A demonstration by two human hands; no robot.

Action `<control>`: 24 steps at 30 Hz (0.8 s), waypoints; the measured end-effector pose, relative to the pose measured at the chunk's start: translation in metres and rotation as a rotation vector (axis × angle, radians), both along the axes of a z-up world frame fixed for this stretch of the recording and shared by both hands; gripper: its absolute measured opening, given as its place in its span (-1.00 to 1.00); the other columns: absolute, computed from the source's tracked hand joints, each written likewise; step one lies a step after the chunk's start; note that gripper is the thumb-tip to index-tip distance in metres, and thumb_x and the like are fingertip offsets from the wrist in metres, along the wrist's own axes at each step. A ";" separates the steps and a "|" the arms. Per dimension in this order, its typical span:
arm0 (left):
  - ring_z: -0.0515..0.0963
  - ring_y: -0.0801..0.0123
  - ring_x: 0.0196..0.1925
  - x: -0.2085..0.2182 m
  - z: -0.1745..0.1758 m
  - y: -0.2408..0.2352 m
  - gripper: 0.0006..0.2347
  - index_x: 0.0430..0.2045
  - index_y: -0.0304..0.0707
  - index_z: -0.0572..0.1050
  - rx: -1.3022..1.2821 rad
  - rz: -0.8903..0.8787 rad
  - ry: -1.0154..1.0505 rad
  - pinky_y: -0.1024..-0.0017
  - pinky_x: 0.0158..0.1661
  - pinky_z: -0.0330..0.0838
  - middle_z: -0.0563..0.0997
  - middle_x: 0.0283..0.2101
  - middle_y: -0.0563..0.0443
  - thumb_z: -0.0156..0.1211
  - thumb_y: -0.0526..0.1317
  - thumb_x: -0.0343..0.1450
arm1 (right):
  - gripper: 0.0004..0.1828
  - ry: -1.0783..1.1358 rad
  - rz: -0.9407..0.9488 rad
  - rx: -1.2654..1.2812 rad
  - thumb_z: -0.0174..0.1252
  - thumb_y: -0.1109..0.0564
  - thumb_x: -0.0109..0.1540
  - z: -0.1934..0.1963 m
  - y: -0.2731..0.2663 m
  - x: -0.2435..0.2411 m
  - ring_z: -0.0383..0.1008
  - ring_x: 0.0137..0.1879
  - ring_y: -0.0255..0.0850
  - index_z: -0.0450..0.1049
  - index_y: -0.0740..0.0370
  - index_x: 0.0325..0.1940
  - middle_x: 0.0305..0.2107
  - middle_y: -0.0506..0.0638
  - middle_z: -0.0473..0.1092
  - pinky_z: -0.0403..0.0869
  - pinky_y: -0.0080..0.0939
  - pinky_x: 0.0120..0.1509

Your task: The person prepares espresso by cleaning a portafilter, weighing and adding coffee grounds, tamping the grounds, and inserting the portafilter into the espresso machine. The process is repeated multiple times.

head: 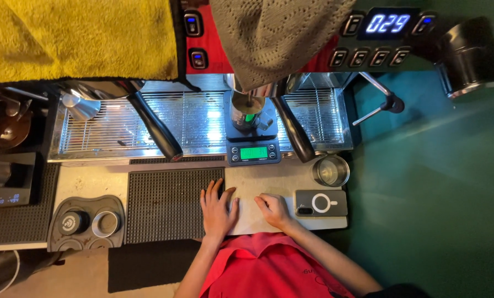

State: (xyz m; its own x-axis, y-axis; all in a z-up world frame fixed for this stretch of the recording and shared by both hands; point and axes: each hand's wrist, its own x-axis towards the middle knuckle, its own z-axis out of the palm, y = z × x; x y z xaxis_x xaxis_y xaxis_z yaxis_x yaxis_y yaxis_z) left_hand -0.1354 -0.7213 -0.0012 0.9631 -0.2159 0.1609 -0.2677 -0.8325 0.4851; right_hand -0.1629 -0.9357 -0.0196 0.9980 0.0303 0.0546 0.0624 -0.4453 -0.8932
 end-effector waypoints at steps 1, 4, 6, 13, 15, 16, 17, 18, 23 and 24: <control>0.25 0.03 0.50 0.000 0.000 0.000 -0.77 -0.04 0.22 0.56 0.001 0.002 0.002 -0.12 0.40 0.02 0.41 0.32 0.00 0.15 0.03 0.46 | -0.50 -0.001 0.001 0.007 0.12 -0.02 0.40 0.000 0.000 0.000 0.38 -0.59 0.08 0.32 0.15 -0.61 -0.77 0.16 0.26 0.38 -0.17 -0.47; 0.25 0.03 0.50 0.001 0.001 -0.001 -0.78 -0.03 0.22 0.56 -0.003 0.004 0.006 -0.13 0.41 0.01 0.41 0.32 -0.01 0.15 0.02 0.46 | -0.51 -0.005 -0.001 0.000 0.14 -0.01 0.39 0.001 -0.001 0.000 0.40 -0.59 -0.01 0.32 0.14 -0.61 -0.77 0.15 0.28 0.39 -0.19 -0.45; 0.24 0.03 0.50 0.000 -0.001 -0.002 -0.77 -0.03 0.22 0.56 0.004 0.005 0.004 -0.13 0.41 0.01 0.41 0.32 0.00 0.15 0.02 0.46 | -0.51 -0.021 0.002 0.004 0.12 -0.01 0.40 -0.001 -0.002 -0.001 0.40 -0.59 0.02 0.33 0.14 -0.61 -0.77 0.14 0.28 0.40 -0.19 -0.45; 0.25 0.05 0.50 0.000 -0.003 -0.004 -0.77 -0.05 0.25 0.55 0.029 0.027 0.012 -0.11 0.42 0.01 0.40 0.33 0.03 0.18 0.03 0.44 | -0.52 -0.050 0.024 0.006 0.11 -0.03 0.41 -0.001 -0.003 -0.002 0.43 -0.55 0.17 0.35 0.13 -0.59 -0.75 0.16 0.28 0.42 -0.13 -0.45; 0.25 0.06 0.50 0.000 0.001 -0.005 -0.78 -0.05 0.25 0.55 0.032 0.033 0.021 -0.11 0.42 0.01 0.40 0.33 0.03 0.17 0.03 0.44 | -0.52 -0.052 0.027 0.009 0.11 -0.03 0.42 -0.001 -0.003 -0.002 0.43 -0.55 0.14 0.35 0.13 -0.59 -0.75 0.14 0.28 0.42 -0.15 -0.45; 0.25 0.06 0.50 0.000 0.002 -0.006 -0.78 -0.05 0.25 0.55 0.034 0.038 0.029 -0.11 0.42 0.02 0.40 0.33 0.04 0.17 0.03 0.44 | -0.52 -0.054 0.028 0.011 0.11 -0.03 0.42 0.000 -0.003 -0.002 0.43 -0.56 0.12 0.35 0.12 -0.59 -0.76 0.12 0.29 0.42 -0.16 -0.44; 0.25 0.06 0.50 0.001 0.003 -0.006 -0.78 -0.05 0.25 0.55 0.035 0.038 0.030 -0.11 0.42 0.02 0.40 0.33 0.04 0.17 0.03 0.44 | -0.52 -0.053 0.028 0.012 0.11 -0.03 0.42 -0.001 -0.004 -0.002 0.43 -0.56 0.12 0.35 0.12 -0.59 -0.76 0.12 0.29 0.42 -0.16 -0.44; 0.24 0.07 0.51 0.001 0.003 -0.007 -0.79 -0.05 0.25 0.55 0.030 0.041 0.036 -0.11 0.42 0.01 0.40 0.33 0.04 0.17 0.03 0.45 | -0.53 -0.049 0.031 0.009 0.11 -0.03 0.41 -0.002 -0.004 -0.002 0.44 -0.55 0.13 0.36 0.11 -0.58 -0.76 0.12 0.29 0.42 -0.16 -0.44; 0.24 0.08 0.51 0.000 0.002 -0.007 -0.79 -0.06 0.26 0.55 0.030 0.043 0.033 -0.10 0.43 0.00 0.40 0.33 0.05 0.16 0.04 0.45 | -0.54 -0.054 0.038 -0.003 0.11 -0.02 0.41 0.001 -0.004 -0.003 0.46 -0.52 0.18 0.36 0.11 -0.57 -0.75 0.14 0.29 0.43 -0.11 -0.43; 0.24 0.08 0.51 -0.001 0.002 -0.007 -0.79 -0.06 0.26 0.55 0.032 0.042 0.032 -0.10 0.43 0.01 0.40 0.33 0.05 0.15 0.04 0.46 | -0.54 -0.050 0.036 0.001 0.11 -0.03 0.41 0.001 -0.004 -0.004 0.47 -0.52 0.17 0.36 0.11 -0.57 -0.75 0.13 0.29 0.43 -0.12 -0.43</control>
